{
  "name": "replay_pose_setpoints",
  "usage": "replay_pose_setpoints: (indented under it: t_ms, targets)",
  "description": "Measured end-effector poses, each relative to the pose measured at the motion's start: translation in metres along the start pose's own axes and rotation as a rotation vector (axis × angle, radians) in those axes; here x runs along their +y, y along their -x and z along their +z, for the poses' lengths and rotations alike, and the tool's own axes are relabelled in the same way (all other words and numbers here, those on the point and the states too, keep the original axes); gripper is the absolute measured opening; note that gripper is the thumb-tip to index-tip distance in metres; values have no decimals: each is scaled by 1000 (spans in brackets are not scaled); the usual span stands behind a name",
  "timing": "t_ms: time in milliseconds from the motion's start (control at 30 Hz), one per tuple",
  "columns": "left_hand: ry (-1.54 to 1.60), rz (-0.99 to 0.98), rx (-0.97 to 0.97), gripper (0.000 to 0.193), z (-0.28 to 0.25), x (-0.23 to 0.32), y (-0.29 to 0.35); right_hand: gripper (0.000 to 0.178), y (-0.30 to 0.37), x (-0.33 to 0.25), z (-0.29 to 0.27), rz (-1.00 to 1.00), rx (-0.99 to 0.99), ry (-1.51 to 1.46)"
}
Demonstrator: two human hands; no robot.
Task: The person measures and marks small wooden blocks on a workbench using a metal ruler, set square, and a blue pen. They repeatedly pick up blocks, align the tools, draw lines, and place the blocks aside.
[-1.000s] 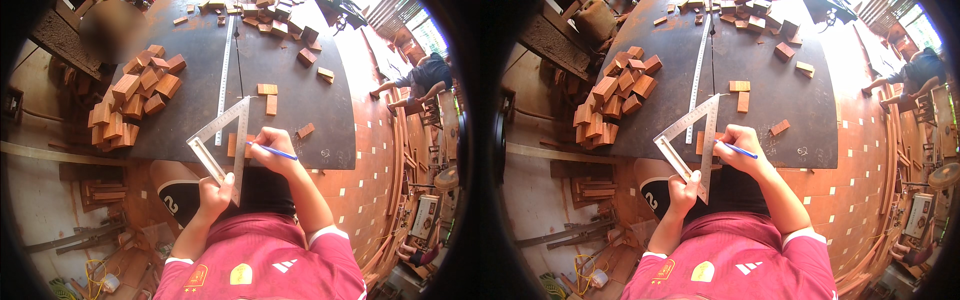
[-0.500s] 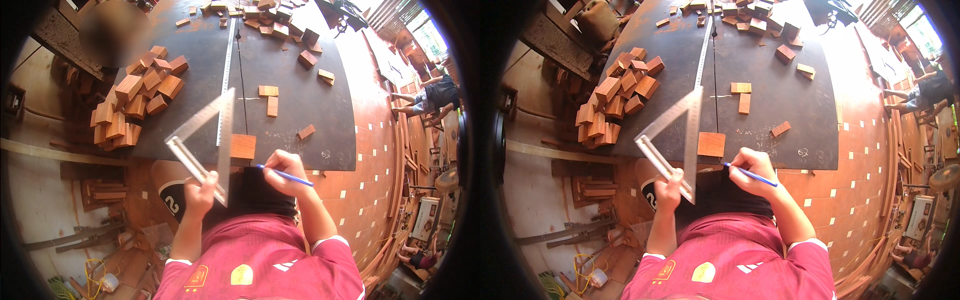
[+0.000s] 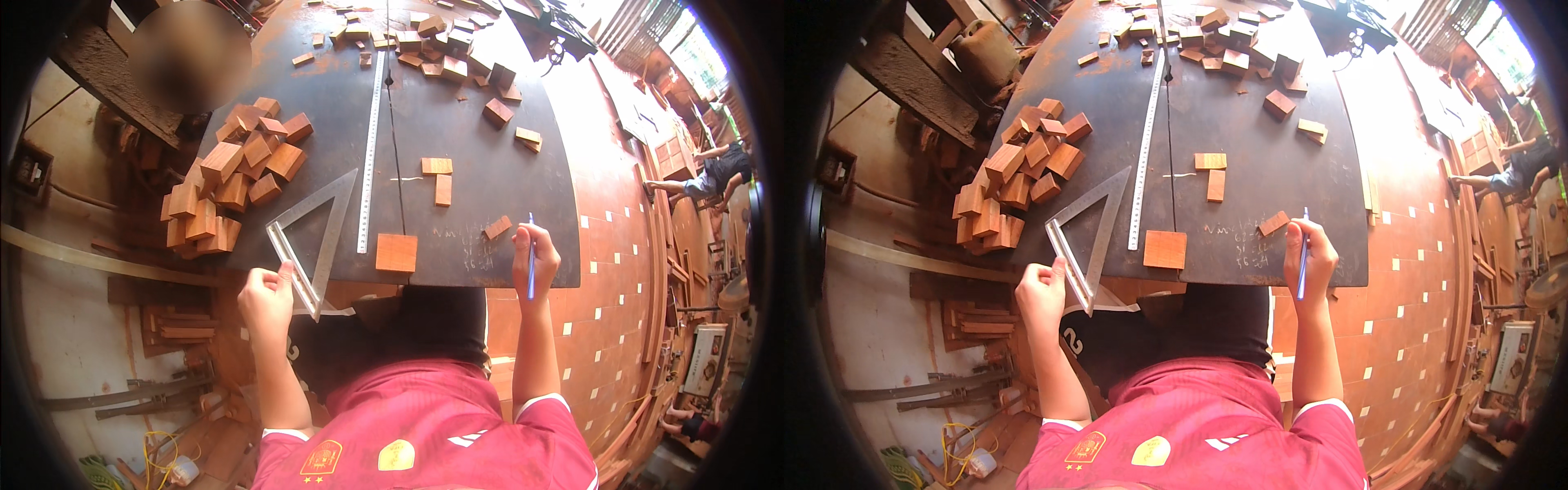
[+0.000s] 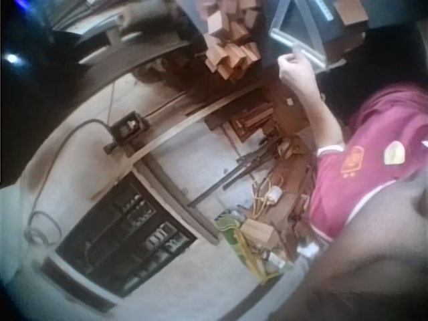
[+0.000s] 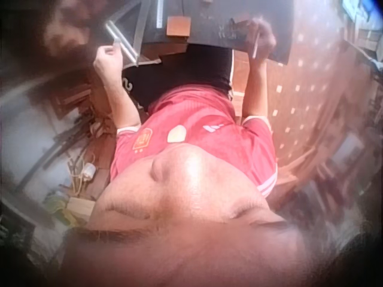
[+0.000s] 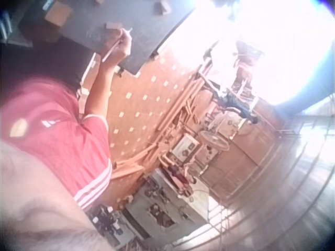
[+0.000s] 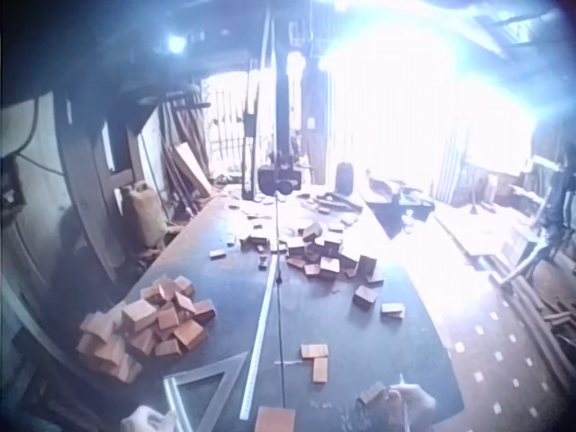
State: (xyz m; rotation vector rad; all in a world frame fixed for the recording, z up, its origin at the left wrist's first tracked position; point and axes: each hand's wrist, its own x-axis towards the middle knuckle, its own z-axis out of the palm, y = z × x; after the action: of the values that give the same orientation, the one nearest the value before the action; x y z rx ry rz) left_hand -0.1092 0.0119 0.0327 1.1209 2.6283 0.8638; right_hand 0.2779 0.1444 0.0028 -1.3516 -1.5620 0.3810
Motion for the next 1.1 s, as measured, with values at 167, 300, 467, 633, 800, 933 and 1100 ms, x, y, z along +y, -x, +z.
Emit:
replay_pose_setpoints:
  t_ms: [167,300,467,633,800,933,1100]
  targets:
    - [137,613,-117,47,3,47,12,24,4,10,2,-272,49,231]
    - [9,750,-445,81,30,72,12,25,6,12,7,-417,77,277]
    - [-17,809,-549,69,45,75,-8,25,13,12,7,-452,74,270]
    - [43,834,-570,62,36,80,-26,25,12,11,6,-448,84,255]
    - [4,701,-232,58,19,83,-65,25,12,15,7,-454,89,250]
    - [249,402,-311,49,17,87,-112,24,9,12,8,-465,95,239]
    - [825,65,-668,44,22,68,-142,24,11,14,7,-446,117,240]
